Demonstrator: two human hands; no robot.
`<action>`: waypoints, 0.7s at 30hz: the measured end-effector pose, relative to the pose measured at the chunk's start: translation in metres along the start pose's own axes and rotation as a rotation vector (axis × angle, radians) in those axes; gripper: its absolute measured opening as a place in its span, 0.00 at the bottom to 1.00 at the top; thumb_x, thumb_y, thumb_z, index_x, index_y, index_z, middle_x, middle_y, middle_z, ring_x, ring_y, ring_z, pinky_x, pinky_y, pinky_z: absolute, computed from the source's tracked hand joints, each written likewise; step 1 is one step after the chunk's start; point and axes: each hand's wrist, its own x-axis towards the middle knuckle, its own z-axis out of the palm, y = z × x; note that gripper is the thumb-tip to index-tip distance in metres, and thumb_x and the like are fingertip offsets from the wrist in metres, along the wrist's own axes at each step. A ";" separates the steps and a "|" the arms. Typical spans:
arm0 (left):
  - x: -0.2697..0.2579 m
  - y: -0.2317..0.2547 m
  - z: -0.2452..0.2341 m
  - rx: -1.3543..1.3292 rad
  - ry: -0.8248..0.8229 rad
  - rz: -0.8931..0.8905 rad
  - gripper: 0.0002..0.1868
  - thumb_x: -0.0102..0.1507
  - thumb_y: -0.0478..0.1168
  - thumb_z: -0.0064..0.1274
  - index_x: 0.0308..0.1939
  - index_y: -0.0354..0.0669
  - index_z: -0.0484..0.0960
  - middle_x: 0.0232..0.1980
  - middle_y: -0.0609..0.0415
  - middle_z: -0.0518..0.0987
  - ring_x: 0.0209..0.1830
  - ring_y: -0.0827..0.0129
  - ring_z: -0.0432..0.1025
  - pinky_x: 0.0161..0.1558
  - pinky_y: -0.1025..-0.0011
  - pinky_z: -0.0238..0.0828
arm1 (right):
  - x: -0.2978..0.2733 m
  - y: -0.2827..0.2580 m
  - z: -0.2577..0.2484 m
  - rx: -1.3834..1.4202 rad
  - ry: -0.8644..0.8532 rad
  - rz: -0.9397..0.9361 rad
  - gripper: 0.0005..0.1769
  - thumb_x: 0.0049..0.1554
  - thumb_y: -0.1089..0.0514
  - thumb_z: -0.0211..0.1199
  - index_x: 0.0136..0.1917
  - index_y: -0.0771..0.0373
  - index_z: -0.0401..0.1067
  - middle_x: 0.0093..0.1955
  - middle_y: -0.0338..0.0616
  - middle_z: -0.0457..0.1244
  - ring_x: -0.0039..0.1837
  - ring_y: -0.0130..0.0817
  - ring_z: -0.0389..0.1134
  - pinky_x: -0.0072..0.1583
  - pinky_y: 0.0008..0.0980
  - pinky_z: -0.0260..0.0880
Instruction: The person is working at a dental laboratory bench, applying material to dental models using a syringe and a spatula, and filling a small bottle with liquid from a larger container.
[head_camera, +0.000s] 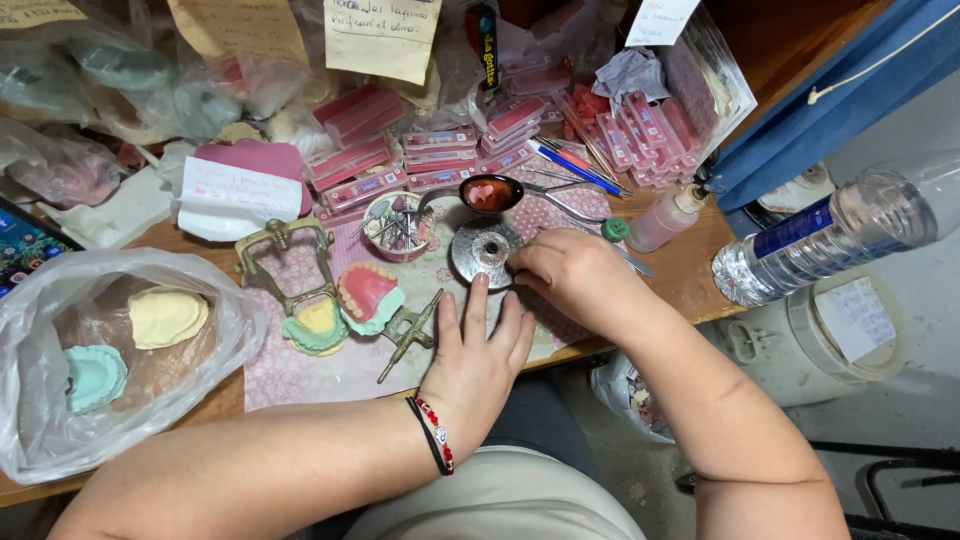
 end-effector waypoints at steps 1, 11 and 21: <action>0.000 0.000 0.000 0.000 0.001 0.000 0.29 0.68 0.48 0.35 0.75 0.60 0.66 0.78 0.51 0.63 0.80 0.29 0.50 0.71 0.27 0.47 | -0.001 0.000 0.003 -0.001 0.000 0.000 0.07 0.59 0.61 0.70 0.50 0.64 0.77 0.44 0.46 0.69 0.45 0.49 0.71 0.47 0.46 0.72; 0.000 -0.001 -0.001 -0.024 0.001 0.006 0.28 0.67 0.48 0.36 0.73 0.60 0.68 0.76 0.51 0.65 0.80 0.30 0.50 0.71 0.29 0.48 | 0.005 -0.008 -0.003 -0.109 -0.036 0.003 0.08 0.62 0.58 0.65 0.48 0.66 0.72 0.39 0.48 0.62 0.42 0.53 0.65 0.45 0.50 0.67; 0.000 -0.001 0.001 -0.025 -0.022 0.009 0.31 0.67 0.49 0.36 0.76 0.62 0.64 0.77 0.51 0.63 0.80 0.29 0.48 0.71 0.27 0.48 | 0.006 0.006 -0.004 -0.018 -0.109 -0.019 0.08 0.57 0.58 0.70 0.49 0.64 0.76 0.41 0.45 0.67 0.44 0.51 0.70 0.45 0.47 0.70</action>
